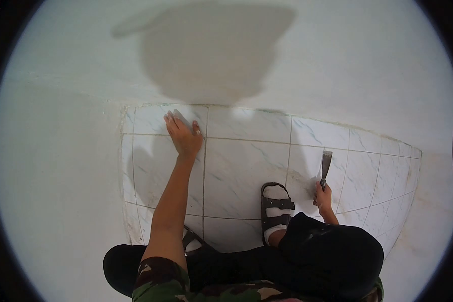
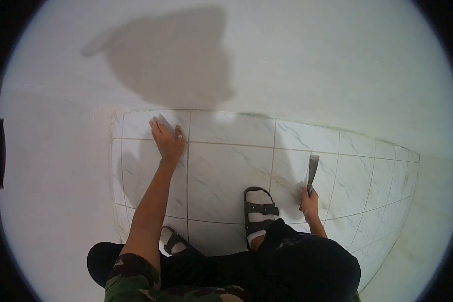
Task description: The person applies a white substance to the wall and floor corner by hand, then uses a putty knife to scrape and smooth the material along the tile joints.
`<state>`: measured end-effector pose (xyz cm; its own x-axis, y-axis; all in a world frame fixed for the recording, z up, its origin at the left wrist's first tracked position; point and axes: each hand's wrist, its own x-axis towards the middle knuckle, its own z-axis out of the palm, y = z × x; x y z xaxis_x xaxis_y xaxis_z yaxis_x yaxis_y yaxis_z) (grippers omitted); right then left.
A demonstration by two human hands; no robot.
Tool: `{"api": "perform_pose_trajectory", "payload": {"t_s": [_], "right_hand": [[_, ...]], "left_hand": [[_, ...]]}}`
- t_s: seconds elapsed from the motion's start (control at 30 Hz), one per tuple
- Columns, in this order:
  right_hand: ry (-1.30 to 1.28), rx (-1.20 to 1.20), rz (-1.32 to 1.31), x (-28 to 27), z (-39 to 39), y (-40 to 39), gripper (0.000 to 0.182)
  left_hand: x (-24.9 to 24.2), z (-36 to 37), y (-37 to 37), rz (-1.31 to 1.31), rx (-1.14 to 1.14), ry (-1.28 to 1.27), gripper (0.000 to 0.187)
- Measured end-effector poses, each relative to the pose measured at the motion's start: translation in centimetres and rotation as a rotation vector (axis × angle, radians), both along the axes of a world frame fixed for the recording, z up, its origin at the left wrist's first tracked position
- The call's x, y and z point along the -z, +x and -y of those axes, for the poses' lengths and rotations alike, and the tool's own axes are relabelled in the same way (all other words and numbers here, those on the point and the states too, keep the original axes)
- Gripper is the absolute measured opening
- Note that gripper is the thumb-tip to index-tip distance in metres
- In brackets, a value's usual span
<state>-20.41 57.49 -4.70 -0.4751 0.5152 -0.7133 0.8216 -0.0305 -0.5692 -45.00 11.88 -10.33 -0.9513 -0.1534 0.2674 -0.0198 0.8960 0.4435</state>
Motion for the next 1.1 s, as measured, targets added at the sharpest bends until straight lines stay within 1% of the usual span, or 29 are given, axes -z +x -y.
{"api": "perform_pose_trajectory", "payload": {"t_s": [0.03,0.07,0.1,0.17,0.2,0.23,0.3,0.37,0.4,0.43,0.5,0.53,0.6,0.63,0.7,0.73,0.77,0.8,0.83,0.87,0.9,0.93,0.97,1.0,1.03,1.07,1.1], "right_hand": [[-0.033,0.057,0.026,0.2,0.1,0.7,0.024],[-0.024,0.096,0.035,0.5,0.2,1.2,0.028],[-0.023,0.096,0.054,0.6,0.2,1.7,0.028],[-0.005,0.142,-0.067,0.6,-0.4,2.7,0.025],[0.039,0.169,-0.094,-0.2,-0.1,2.6,0.027],[0.087,0.199,-0.123,0.1,-0.7,2.9,0.029],[0.121,0.245,-0.141,-0.3,-1.9,3.4,0.031],[0.142,0.283,-0.157,-0.9,-2.5,3.4,0.031],[0.157,0.299,-0.165,-1.1,-2.8,3.7,0.031],[0.171,0.314,-0.176,-1.3,-3.1,3.9,0.031],[0.185,0.329,-0.177,-1.5,-3.5,4.2,0.031],[0.192,0.336,-0.164,-1.6,-3.6,4.4,0.03],[0.2,0.341,-0.149,-1.9,-3.8,4.8,0.03],[0.202,0.341,-0.141,-1.8,-3.9,4.9,0.03],[0.204,0.342,-0.134,-1.5,-3.8,5.1,0.03],[0.193,0.345,-0.139,-1.4,-3.6,5.3,0.029],[0.182,0.347,-0.144,-1.2,-3.5,5.4,0.029],[0.18,0.345,-0.148,-0.8,-3.3,5.5,0.029],[0.181,0.35,-0.136,-0.4,-3.2,5.6,0.029],[0.18,0.354,-0.125,-0.2,-3.1,5.5,0.029],[0.175,0.352,-0.128,-0.2,-3.0,5.4,0.029],[0.156,0.344,-0.143,-0.3,-2.8,5.2,0.029],[0.136,0.338,-0.162,-0.2,-2.5,5.2,0.029],[0.129,0.339,-0.17,-0.1,-2.2,5.2,0.029],[0.131,0.33,-0.163,-0.2,-2.0,5.1,0.028],[0.134,0.319,-0.155,-0.4,-2.0,4.9,0.028],[0.136,0.319,-0.157,-0.7,-2.0,4.9,0.028]], "left_hand": [[0.1,0.5,0.0,-0.016,-0.005,-0.018,0.071],[0.1,1.1,0.0,-0.034,-0.01,-0.037,0.07],[0.2,1.6,0.1,-0.015,-0.011,-0.038,0.07],[0.5,2.5,-0.1,-0.034,-0.022,-0.081,0.069],[0.9,2.8,-0.1,-0.027,-0.014,-0.075,0.069],[1.2,3.3,-0.3,-0.061,0.004,-0.079,0.069],[1.7,4.5,-0.6,-0.099,0.025,-0.083,0.069],[2.1,5.7,-0.7,-0.126,-0.016,-0.095,0.069],[1.7,6.4,-1.1,-0.093,-0.066,-0.072,0.068],[2.6,7.8,-1.5,-0.101,-0.064,-0.067,0.068],[4.2,10.4,-2.3,-0.068,-0.23,-0.196,0.07],[4.0,10.8,-2.9,-0.069,-0.229,-0.192,0.07],[3.7,11.2,-4.4,0.189,-0.374,-0.233,0.073],[3.8,10.6,-5.1,0.186,-0.376,-0.231,0.073],[4.3,8.1,-6.5,0.275,-0.319,-0.313,0.075],[3.8,5.7,-6.9,0.283,-0.261,-0.294,0.075],[3.4,2.5,-6.8,0.291,-0.259,-0.308,0.076],[1.4,-1.6,-6.3,0.429,-0.253,-0.37,0.079],[1.3,-4.7,-5.1,0.414,-0.171,-0.356,0.083],[2.5,-8.5,-3.5,0.357,-0.112,-0.414,0.085],[0.3,-12.6,-1.5,0.469,0.037,-0.308,0.087],[2.1,-15.8,1.3,0.265,0.289,-0.048,0.086],[0.9,-18.7,3.8,0.255,0.566,0.169,0.086],[1.7,-21.4,6.2,0.406,0.941,0.37,0.076],[1.0,-23.4,7.7,0.408,1.429,0.221,0.064],[-1.9,-23.0,9.9,0.179,1.337,0.412,0.052],[-2.0,-22.5,9.7,0.177,1.338,0.412,0.052]]}}
